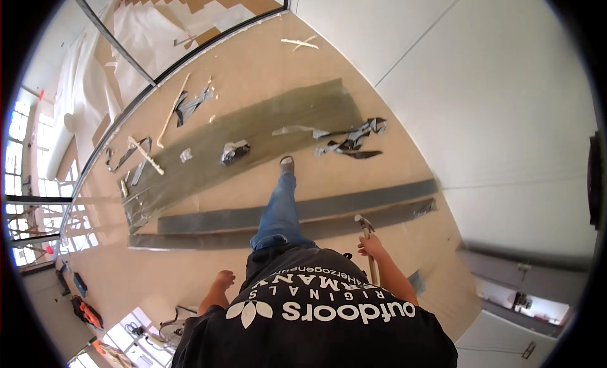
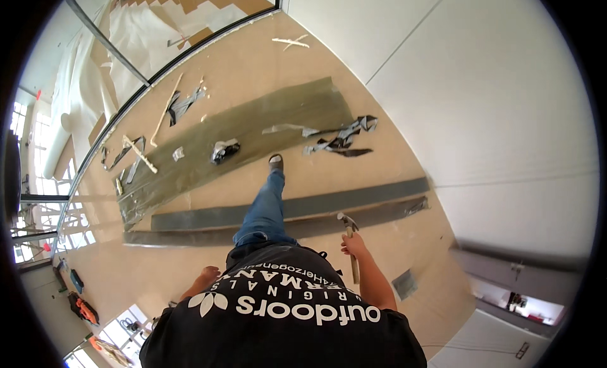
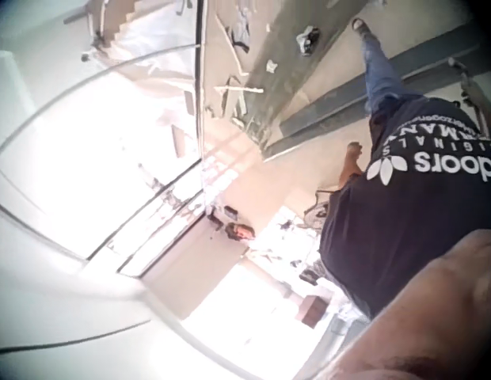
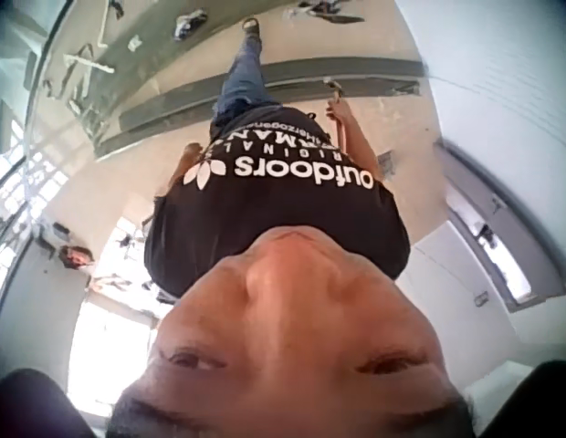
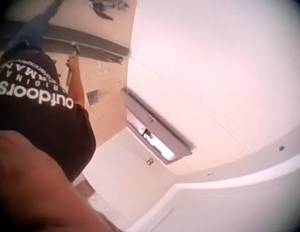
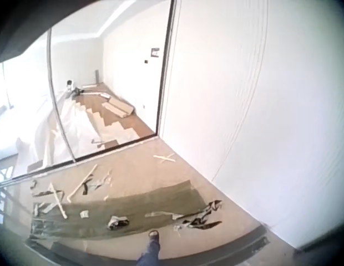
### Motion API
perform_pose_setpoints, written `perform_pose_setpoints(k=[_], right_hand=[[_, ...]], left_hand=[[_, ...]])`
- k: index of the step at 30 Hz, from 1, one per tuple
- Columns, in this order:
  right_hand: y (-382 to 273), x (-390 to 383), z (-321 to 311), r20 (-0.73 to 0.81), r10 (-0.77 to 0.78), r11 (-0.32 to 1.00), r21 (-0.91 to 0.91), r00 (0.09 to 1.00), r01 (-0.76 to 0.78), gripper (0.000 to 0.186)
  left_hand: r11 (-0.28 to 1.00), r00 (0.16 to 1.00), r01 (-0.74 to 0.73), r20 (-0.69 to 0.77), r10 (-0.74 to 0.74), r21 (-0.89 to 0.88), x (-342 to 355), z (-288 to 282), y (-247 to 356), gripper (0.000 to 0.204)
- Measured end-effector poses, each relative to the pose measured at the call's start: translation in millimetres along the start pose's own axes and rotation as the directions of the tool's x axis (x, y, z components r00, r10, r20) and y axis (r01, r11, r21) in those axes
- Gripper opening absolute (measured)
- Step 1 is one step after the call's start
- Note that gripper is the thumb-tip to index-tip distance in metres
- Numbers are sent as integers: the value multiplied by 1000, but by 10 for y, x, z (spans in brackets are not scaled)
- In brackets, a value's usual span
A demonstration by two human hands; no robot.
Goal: The person installs flooring planks by hand and using a hammer, tapping them into place against the wall and each other while kneeling on the floor.
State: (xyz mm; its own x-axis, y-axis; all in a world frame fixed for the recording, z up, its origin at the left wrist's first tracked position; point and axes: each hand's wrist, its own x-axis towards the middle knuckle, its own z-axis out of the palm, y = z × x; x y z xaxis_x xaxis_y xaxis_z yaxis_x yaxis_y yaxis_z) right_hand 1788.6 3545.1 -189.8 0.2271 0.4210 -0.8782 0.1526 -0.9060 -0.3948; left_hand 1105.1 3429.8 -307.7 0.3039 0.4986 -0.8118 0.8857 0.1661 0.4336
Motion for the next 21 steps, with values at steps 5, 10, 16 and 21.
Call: perform_pose_setpoints(k=[5, 10, 16, 21], right_hand=[[-1343, 871, -71, -56, -354, 856, -422, 934, 299, 47], [-3278, 1042, 226, -59, -289, 774, -602, 955, 197, 55], [-5610, 1870, -262, 125, -506, 763, -395, 853, 511, 44], [-7055, 2767, -449, 443, -555, 594, -382, 704, 708, 51]], left_hand=[[824, 987, -136, 152, 61, 551, 1862, -2160, 759, 37], [892, 741, -227, -664, -103, -391, 3080, -5245, 2417, 34], [784, 691, -458, -723, 17, -419, 3883, -7723, 4100, 33], [908, 791, -195, -607, -79, -371, 4819, -7843, 3501, 35]])
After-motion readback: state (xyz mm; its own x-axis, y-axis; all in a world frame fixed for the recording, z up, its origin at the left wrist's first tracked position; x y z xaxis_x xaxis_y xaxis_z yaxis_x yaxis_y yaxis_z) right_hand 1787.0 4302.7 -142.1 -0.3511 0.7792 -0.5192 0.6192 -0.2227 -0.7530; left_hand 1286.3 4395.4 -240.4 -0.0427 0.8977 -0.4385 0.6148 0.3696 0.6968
